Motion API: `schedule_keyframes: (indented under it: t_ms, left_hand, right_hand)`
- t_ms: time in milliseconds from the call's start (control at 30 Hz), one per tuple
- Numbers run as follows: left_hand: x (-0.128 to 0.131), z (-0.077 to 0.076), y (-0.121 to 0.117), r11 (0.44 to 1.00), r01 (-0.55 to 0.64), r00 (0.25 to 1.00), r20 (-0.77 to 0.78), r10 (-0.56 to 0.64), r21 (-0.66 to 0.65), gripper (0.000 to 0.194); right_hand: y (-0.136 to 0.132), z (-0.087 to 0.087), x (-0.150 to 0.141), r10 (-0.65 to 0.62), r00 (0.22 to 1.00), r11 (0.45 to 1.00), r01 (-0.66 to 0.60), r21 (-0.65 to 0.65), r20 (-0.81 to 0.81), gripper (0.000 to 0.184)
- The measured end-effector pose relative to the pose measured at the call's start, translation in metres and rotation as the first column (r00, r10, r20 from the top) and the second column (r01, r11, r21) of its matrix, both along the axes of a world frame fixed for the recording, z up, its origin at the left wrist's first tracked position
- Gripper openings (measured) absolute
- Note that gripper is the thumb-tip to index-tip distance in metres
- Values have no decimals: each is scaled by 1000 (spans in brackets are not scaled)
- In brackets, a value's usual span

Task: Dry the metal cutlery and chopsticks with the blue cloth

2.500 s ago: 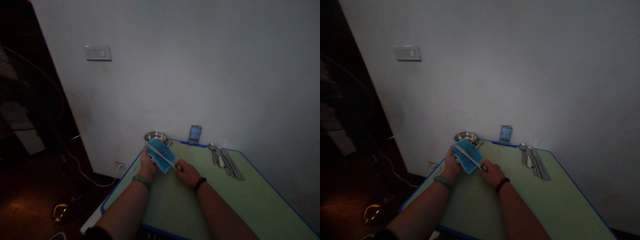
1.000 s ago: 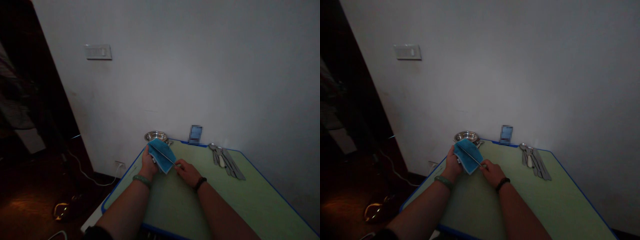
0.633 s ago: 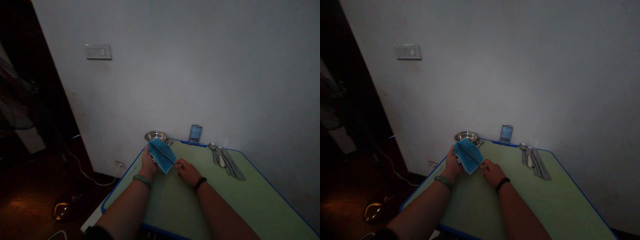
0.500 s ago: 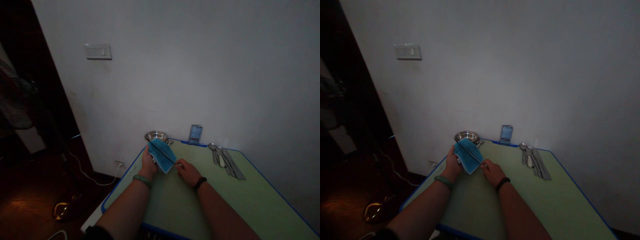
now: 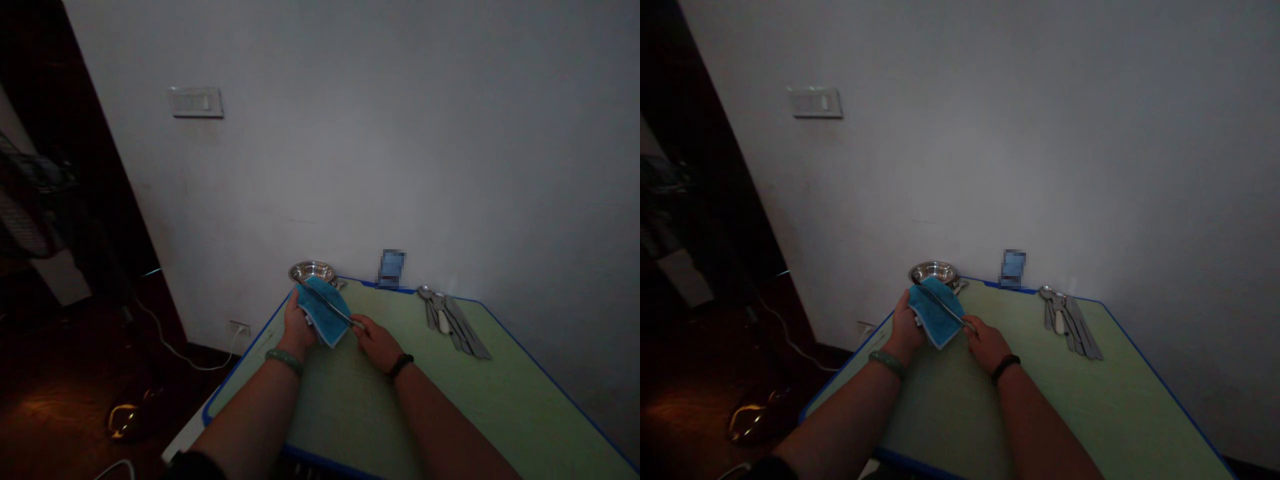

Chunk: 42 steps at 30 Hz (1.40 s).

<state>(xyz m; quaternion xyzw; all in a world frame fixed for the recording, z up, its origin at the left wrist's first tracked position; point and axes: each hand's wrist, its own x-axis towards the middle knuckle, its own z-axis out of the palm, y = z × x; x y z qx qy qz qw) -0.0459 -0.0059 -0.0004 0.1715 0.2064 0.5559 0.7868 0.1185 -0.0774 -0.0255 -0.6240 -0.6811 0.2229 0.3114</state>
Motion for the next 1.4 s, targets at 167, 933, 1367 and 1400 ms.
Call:
schedule_keyframes:
  t_ms: [167,933,1367,1400]
  left_hand:
    - [0,-2,2,1000,-7,1000,-5,7,0,53]
    - [0,-2,1,1000,-1,1000,-27,1,31,48]
    - [0,-3,2,999,1,999,-34,0,40,52]
    - [1,-3,3,999,-7,999,-31,9,43,52]
  right_hand:
    - [1,-2,1,26,999,999,-25,44,-21,40]
    - [2,-5,3,65,998,997,-64,50,-24,50]
    - [4,-8,4,61,998,996,-59,66,-27,47]
    - [4,-8,4,62,998,996,-60,68,-30,46]
